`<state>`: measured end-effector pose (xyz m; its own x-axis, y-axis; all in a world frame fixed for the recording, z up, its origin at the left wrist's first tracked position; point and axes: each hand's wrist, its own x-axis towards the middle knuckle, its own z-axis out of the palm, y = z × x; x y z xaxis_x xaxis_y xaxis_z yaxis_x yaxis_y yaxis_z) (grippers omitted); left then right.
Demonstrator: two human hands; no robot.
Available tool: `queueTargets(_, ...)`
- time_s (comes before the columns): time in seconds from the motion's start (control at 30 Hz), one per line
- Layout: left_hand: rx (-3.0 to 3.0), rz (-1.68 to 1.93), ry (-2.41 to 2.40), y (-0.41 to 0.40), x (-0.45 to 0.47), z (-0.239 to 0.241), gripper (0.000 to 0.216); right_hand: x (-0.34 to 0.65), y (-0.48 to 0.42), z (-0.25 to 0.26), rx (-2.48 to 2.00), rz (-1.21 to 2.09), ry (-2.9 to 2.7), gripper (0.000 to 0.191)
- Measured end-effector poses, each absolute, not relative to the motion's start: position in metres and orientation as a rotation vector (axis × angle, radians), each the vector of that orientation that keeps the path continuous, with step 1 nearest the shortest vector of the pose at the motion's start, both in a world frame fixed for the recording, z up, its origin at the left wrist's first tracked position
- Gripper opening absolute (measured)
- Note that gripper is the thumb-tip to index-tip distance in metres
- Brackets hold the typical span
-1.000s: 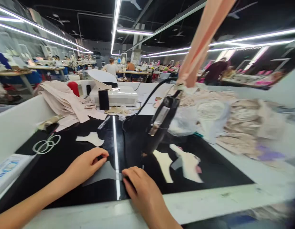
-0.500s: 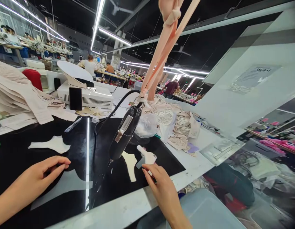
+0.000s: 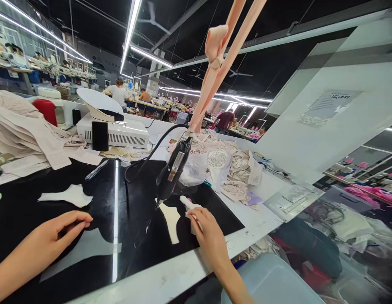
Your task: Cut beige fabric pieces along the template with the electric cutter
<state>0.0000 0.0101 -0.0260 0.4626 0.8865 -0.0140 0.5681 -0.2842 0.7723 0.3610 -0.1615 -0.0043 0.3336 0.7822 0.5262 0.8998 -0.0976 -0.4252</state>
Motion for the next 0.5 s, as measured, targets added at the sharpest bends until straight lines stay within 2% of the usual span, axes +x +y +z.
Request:
queueTargets(0.27,1.999,0.554,1.218,0.01,0.001,-0.024,0.054,0.405,-0.15,0.028,-1.681,-0.179,-0.867,0.041)
queueTargets(0.5,2.001,0.568,1.228,0.009,0.002,-0.02,0.052,0.409,-0.148,0.052,-1.564,-0.099,-0.823,0.046)
